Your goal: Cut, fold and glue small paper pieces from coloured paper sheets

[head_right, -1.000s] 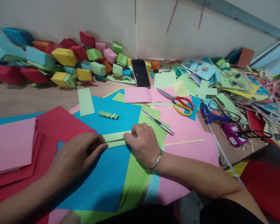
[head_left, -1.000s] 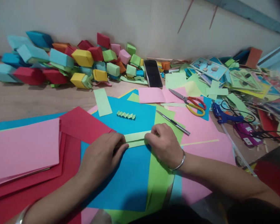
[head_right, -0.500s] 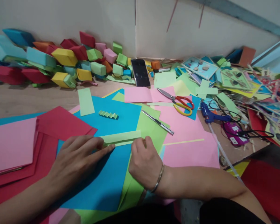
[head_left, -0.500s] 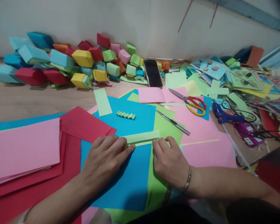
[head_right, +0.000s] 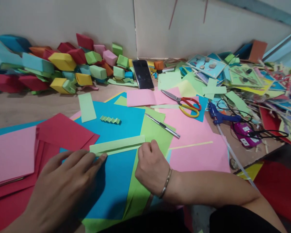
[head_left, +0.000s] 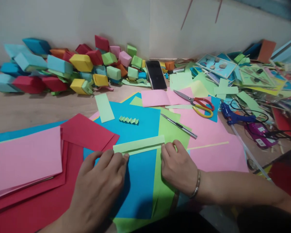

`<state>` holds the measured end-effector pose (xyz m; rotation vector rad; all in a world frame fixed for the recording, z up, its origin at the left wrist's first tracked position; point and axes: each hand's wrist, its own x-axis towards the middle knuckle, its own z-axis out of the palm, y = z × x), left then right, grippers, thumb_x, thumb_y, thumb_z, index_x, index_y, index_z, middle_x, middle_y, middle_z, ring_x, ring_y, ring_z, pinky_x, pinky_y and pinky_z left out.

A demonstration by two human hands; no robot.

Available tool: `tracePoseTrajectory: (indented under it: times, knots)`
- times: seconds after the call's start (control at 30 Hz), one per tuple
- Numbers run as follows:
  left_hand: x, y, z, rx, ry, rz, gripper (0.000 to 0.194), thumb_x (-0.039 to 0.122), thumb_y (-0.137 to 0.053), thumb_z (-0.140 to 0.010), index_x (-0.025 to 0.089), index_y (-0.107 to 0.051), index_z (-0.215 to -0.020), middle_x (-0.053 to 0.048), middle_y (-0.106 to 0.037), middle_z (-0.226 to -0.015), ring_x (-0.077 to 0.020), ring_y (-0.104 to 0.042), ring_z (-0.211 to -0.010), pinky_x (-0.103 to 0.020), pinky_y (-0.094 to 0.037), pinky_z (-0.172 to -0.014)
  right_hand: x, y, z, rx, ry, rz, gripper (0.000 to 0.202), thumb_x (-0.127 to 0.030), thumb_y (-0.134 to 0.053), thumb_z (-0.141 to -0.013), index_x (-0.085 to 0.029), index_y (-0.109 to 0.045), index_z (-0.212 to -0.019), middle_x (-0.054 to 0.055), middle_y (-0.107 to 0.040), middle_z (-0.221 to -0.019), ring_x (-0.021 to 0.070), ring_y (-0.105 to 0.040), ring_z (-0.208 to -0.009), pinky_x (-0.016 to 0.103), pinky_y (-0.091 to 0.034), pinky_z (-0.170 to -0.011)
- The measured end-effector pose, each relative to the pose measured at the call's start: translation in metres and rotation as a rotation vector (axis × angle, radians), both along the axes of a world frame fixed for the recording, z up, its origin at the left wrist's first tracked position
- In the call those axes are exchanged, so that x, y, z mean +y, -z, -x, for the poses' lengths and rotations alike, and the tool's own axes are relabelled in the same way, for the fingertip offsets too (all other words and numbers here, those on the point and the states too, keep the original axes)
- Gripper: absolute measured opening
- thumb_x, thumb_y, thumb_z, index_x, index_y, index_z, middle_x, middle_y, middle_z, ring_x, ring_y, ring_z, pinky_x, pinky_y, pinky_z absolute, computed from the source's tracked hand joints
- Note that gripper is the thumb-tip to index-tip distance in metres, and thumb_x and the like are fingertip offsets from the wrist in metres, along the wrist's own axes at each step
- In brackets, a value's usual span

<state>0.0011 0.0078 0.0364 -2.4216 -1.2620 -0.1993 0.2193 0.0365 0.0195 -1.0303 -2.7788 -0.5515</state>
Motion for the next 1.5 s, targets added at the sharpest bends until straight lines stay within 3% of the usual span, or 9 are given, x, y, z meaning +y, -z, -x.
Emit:
tracePoseTrajectory:
  times: [0.23,0.37,0.53,0.67,0.77,0.93,1.1,1.33,1.5]
  knots:
    - [-0.006,-0.002,-0.002,0.127,-0.075,-0.039,0.049,-0.007,-0.030,-0.084,0.010,-0.070,-0.063,-0.008,-0.052,-0.057,-0.0247,-0.048,-0.059,-0.043,-0.042,-0.066,0.001,-0.001,-0.001,-0.005,-0.013,0.016,0.025,-0.006,-0.055,-0.084,-0.012,-0.065,-0.062,0.011,-0.057,-0.068,0.0213,-0.039,-0.071,0.040,-0.026,-0.071]
    - [-0.006,-0.004,0.002,0.167,-0.066,-0.029,0.046,-0.003,-0.031,-0.086,0.011,-0.071,-0.067,-0.007,-0.053,-0.056,-0.0239,-0.049,-0.058,-0.043,-0.044,-0.066,0.001,-0.001,-0.001,-0.015,-0.018,0.012,0.024,-0.005,-0.056,-0.082,-0.013,-0.065,-0.061,0.011,-0.057,-0.068,0.0215,-0.040,-0.070,0.040,-0.027,-0.071]
    - [-0.002,-0.010,0.003,0.101,-0.070,0.002,0.039,-0.001,-0.039,-0.081,0.019,-0.055,-0.052,-0.005,-0.049,-0.052,-0.0234,-0.049,-0.054,-0.042,-0.043,-0.064,0.000,-0.001,0.000,0.007,-0.007,-0.007,0.027,-0.005,-0.054,-0.083,-0.013,-0.065,-0.059,0.010,-0.057,-0.065,0.0210,-0.039,-0.068,0.039,-0.027,-0.071]
    - [0.001,-0.004,-0.002,-0.065,0.043,0.026,0.028,0.012,-0.043,-0.092,0.015,-0.070,-0.085,-0.004,-0.059,-0.064,-0.0221,-0.055,-0.066,-0.044,-0.046,-0.081,0.004,-0.002,0.002,0.077,-0.029,-0.022,0.030,-0.004,-0.052,-0.083,-0.014,-0.061,-0.056,0.009,-0.054,-0.062,0.0200,-0.037,-0.067,0.038,-0.026,-0.069]
    - [0.005,0.007,-0.005,-0.092,0.037,0.047,0.028,0.024,-0.046,-0.097,0.012,-0.068,-0.111,-0.006,-0.063,-0.071,-0.0249,-0.059,-0.073,-0.046,-0.047,-0.083,0.008,-0.004,0.002,0.196,-0.067,-0.049,0.031,-0.004,-0.052,-0.086,-0.015,-0.060,-0.058,0.007,-0.051,-0.060,0.0186,-0.034,-0.066,0.036,-0.025,-0.066]
    - [0.009,0.015,-0.004,-0.121,0.019,0.100,0.025,0.023,-0.050,-0.096,0.013,-0.069,-0.109,-0.010,-0.068,-0.080,-0.0286,-0.063,-0.081,-0.051,-0.046,-0.089,0.020,-0.004,-0.001,0.341,-0.077,-0.020,0.020,-0.012,-0.050,-0.095,-0.012,-0.070,-0.090,0.007,-0.058,-0.073,0.0186,-0.041,-0.074,0.034,-0.028,-0.065]
    - [0.009,0.019,-0.004,-0.197,0.019,0.090,0.025,0.020,-0.053,-0.095,0.012,-0.070,-0.111,-0.015,-0.074,-0.109,-0.0353,-0.064,-0.109,-0.051,-0.043,-0.094,0.036,0.007,-0.006,0.326,-0.077,0.028,0.036,-0.010,-0.051,-0.096,-0.022,-0.061,-0.129,0.010,-0.064,-0.099,0.0194,-0.049,-0.090,0.032,-0.035,-0.072]
    - [0.017,0.031,0.000,-0.309,0.017,0.173,0.034,0.026,-0.040,-0.101,0.020,-0.064,-0.124,-0.009,-0.067,-0.131,-0.0315,-0.052,-0.131,-0.052,-0.034,-0.107,0.038,0.008,-0.001,0.402,-0.253,0.025,0.016,-0.016,-0.056,-0.095,-0.017,-0.071,-0.091,0.008,-0.065,-0.095,0.0180,-0.051,-0.091,0.032,-0.037,-0.076]
    - [0.002,0.017,-0.002,-0.504,0.178,0.156,0.034,0.043,-0.046,-0.099,0.017,-0.066,-0.108,-0.012,-0.072,-0.109,-0.0293,-0.061,-0.113,-0.046,-0.042,-0.099,0.026,-0.004,-0.003,0.413,-0.412,-0.110,0.017,-0.015,-0.056,-0.093,-0.018,-0.070,-0.084,0.005,-0.068,-0.105,0.0164,-0.053,-0.099,0.036,-0.037,-0.086]
